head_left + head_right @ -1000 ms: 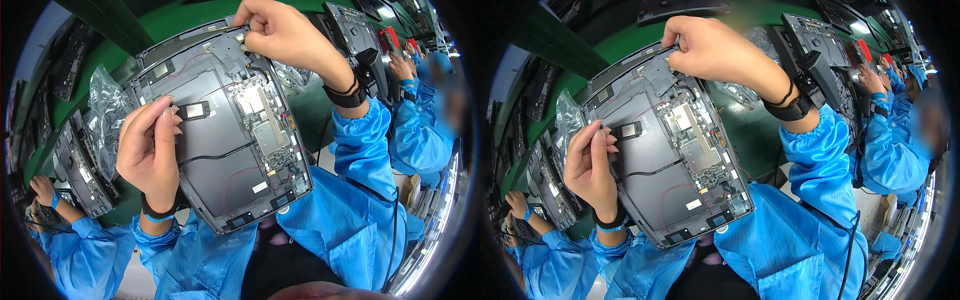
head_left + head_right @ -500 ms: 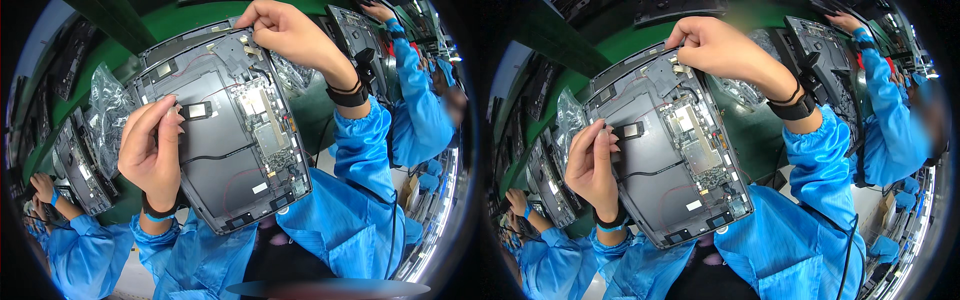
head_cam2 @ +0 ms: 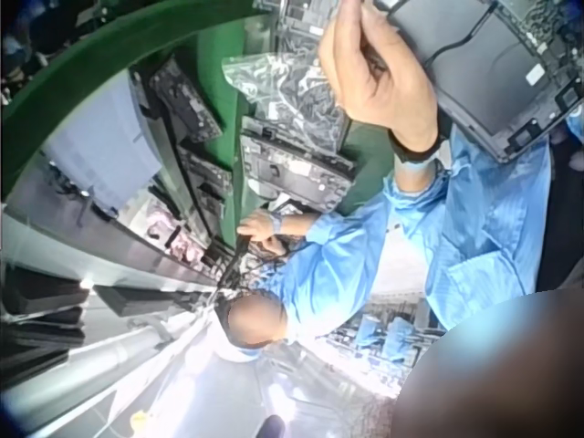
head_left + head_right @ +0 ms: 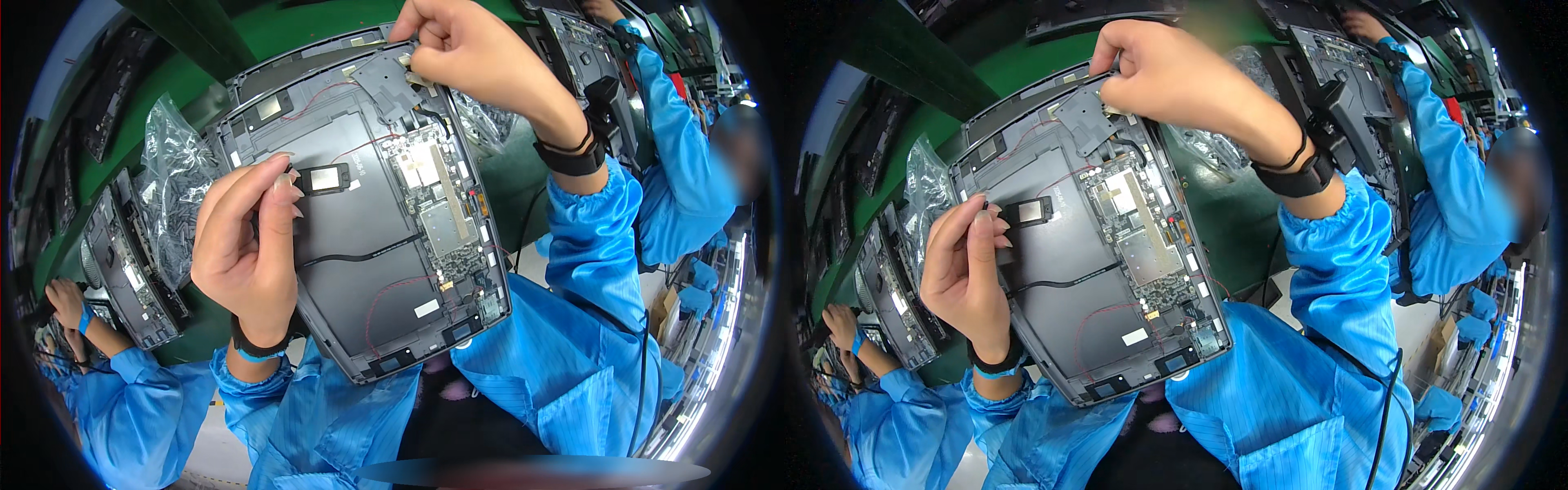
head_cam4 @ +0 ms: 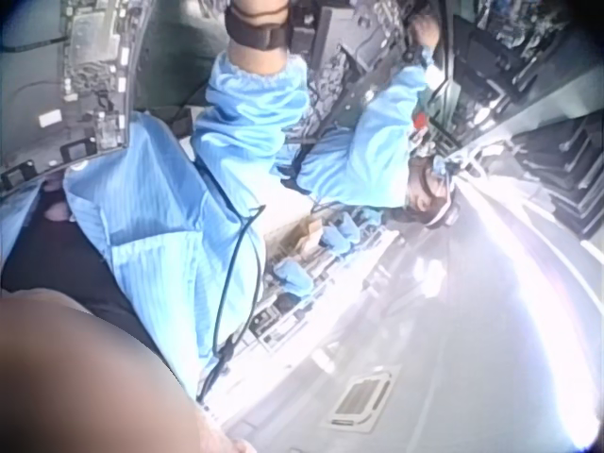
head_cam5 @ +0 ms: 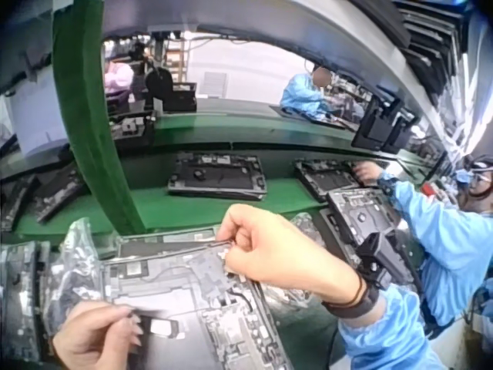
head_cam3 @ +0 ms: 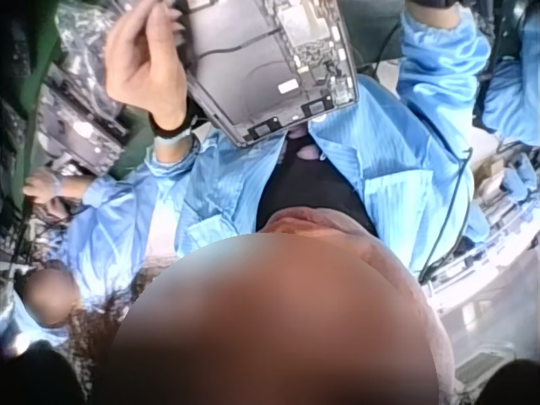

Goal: Assembling internal components and wiring for a tablet or similar electronic device on a production line.

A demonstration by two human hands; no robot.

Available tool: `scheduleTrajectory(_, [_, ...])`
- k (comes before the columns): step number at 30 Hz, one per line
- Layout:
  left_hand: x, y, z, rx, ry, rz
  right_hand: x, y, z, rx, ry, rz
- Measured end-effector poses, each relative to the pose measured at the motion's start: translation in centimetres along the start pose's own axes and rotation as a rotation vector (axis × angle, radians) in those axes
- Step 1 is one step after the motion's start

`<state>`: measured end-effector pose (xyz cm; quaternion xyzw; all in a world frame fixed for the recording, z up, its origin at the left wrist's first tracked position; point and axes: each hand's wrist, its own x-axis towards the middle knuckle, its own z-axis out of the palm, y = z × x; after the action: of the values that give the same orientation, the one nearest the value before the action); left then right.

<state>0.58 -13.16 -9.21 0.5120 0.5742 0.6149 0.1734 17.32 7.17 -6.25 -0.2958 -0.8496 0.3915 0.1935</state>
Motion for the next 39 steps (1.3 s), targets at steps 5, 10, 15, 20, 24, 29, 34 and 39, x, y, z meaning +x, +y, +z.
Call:
scheduleTrajectory(5, [0.0, 0.4, 0.0, 0.002, 0.039, -0.025, -1.0, -0.5, 1.3, -0.194, 0.184, -0.145])
scheduleTrajectory(10, [1.1, 2.7, -1.1, -0.21, -0.047, -0.199, -2.7, -3.1, 0.2, -0.211, 0.38, -0.247])
scheduleTrajectory(15, [2.9, 6.5, -1.7, -0.375, -0.142, -0.37, -5.5, -7.5, 1.4, 0.323, 0.148, -0.255])
scheduleTrajectory(20, [3.3, 9.6, -1.2, -0.324, -0.203, -0.367, -5.9, -8.7, 0.9, 0.548, 0.086, -0.267])
scheduleTrajectory(24, [3.7, 10.2, -0.5, -0.437, -0.239, -0.401, -6.3, -8.9, 1.0, 0.763, 0.013, -0.198])
scheduleTrajectory(29, [3.8, 10.6, 1.1, -0.498, -0.238, -0.372, -7.2, -8.8, 1.2, 1.116, -0.036, -0.142])
scheduleTrajectory(34, [5.4, 10.6, 3.0, -0.404, -0.299, -0.294, -5.8, -8.1, 0.7, 1.044, 0.174, -0.246])
scheduleTrajectory(39, [10.5, 8.1, 1.8, 0.243, -0.443, -0.039, -3.5, -4.9, -4.9, 0.616, 0.258, -0.16])
